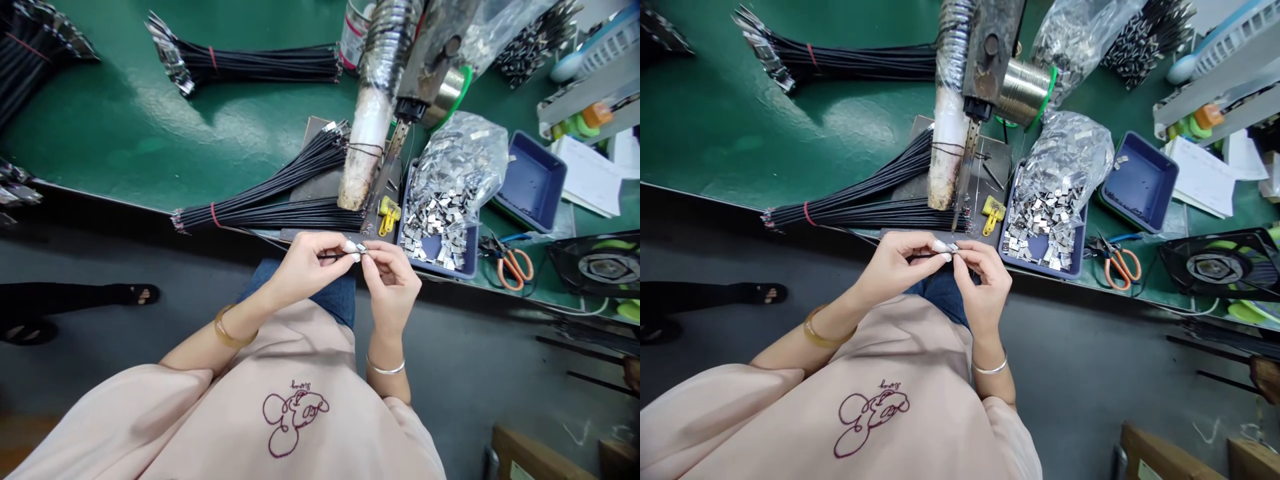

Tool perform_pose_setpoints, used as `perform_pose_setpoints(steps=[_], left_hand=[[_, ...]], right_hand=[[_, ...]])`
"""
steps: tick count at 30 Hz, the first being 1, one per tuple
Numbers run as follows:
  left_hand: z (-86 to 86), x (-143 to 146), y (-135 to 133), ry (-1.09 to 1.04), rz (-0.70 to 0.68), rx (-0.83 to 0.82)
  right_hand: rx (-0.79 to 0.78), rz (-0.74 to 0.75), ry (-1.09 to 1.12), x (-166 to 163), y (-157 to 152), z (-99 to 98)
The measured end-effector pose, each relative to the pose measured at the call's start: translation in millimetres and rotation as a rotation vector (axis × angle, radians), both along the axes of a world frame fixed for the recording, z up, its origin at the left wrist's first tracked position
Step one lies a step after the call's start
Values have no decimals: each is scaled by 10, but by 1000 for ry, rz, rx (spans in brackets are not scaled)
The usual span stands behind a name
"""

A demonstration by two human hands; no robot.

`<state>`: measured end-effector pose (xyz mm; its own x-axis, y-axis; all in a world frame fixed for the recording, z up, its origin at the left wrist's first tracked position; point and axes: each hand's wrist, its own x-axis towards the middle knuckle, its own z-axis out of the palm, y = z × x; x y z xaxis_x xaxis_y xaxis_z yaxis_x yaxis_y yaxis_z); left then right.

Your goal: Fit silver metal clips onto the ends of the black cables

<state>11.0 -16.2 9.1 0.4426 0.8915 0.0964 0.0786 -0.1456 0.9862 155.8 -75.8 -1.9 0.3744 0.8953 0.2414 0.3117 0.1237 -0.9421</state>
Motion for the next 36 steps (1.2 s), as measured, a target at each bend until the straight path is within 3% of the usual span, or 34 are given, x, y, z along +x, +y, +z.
perform_pose_setpoints(steps=[8, 14, 16, 20, 24, 29, 36], left_hand=[[-26, -6, 1, 44, 0, 222], [-68, -34, -17, 87, 6, 311], [-66, -58, -7, 95, -52, 242], [-46, -97, 32, -19, -134, -21], [-30, -87, 50, -159, -116, -222], [-36, -41, 51, -173, -107, -277], [-35, 10, 56, -151, -89, -244]], right_hand=[[34, -11, -92, -2, -30, 60], [135, -115, -248, -80, -48, -32], [151, -122, -242, -86, -35, -84], [17, 30, -13, -37, 16, -123], [43, -75, -12, -2, 19, -19], [143, -90, -121, -21, -33, 83], [85, -57, -130, -7, -19, 44]])
